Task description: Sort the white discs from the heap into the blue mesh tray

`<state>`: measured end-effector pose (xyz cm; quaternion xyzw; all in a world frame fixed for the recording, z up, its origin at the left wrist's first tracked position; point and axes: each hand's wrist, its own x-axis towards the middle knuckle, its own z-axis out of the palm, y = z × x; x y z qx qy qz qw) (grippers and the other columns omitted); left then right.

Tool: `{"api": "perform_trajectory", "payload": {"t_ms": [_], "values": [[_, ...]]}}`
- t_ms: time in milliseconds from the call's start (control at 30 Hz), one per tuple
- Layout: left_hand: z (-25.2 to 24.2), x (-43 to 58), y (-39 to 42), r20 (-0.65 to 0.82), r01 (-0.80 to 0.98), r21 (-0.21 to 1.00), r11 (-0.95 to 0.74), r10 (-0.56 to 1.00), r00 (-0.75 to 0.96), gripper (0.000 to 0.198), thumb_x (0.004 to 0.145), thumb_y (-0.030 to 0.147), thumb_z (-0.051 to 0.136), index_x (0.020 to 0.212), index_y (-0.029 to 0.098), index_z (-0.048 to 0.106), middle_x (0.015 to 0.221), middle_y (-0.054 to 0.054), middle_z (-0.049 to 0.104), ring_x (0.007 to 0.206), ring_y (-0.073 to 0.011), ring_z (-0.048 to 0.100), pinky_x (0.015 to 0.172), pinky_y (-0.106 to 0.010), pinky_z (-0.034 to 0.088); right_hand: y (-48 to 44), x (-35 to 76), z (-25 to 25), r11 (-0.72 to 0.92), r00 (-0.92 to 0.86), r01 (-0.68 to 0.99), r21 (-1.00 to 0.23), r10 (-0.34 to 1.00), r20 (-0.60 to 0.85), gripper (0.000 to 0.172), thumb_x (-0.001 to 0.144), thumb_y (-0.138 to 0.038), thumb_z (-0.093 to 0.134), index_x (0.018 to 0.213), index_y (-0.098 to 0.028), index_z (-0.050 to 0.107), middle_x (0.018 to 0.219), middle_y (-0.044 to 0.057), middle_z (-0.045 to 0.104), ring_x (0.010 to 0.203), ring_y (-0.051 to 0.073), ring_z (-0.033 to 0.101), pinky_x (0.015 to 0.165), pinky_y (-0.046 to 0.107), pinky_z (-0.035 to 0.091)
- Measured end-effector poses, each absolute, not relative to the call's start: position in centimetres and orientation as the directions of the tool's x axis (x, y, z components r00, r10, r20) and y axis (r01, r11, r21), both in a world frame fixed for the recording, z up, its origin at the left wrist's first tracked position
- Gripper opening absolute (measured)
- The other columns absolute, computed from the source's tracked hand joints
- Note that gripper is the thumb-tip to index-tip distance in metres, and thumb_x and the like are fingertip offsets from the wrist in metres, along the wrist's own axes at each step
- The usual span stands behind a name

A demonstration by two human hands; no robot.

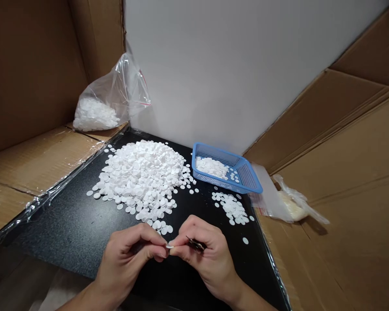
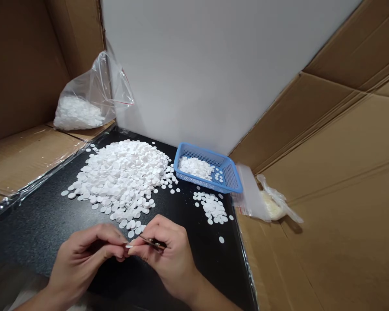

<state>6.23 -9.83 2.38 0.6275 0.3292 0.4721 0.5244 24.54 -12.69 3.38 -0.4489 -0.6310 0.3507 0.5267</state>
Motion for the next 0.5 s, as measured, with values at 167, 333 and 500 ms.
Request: {"api": "perform_trajectory", "payload": {"t_ms": [167,333,500], "values": [[2.31,6.27,-9.68,0.217,-0.067,0.976,-0.207,0.918,0.333,0.013,0.079,0.012,0.074,0.070,0.022,0.075,0.062,0.002,0.073,0.057,-0.0130,0.069,0.056,-0.017,0.054,-12.78,24.56,3.31,0.474,-0.065,0.265,-0.840,0.878,0.475,0.016,0.084,-0.034,0.077,0.080,-0.019,0.080,0.069,0.003,0.065,0.057,0.012,0.059,0.051,0.022,0.047],[2.42,6.40,-9.63,0.179,-0.060,0.984,-0.169,0.918,0.354,0.008,0.076,0.016,0.077,0.071,0.022,0.075,0.062,0.001,0.074,0.057,-0.0133,0.068,0.055,-0.017,0.053,-12.86,24.53,3.32,0.506,-0.073,0.297,-0.810,0.858,0.509,0.014,0.085,-0.034,0.075,0.083,-0.021,0.081,0.069,0.003,0.065,0.056,0.012,0.059,0.049,0.022,0.047],[2.55,5.91,-9.67,-0.019,-0.075,0.995,0.059,0.895,0.446,0.019,0.085,0.030,0.068,0.070,0.018,0.068,0.058,-0.001,0.069,0.050,-0.0128,0.063,0.050,-0.019,0.050,-12.53,24.79,3.23,0.419,-0.064,0.245,-0.874,0.907,0.416,0.016,0.084,-0.034,0.076,0.078,-0.020,0.079,0.068,0.002,0.063,0.057,0.012,0.056,0.050,0.022,0.044]]}}
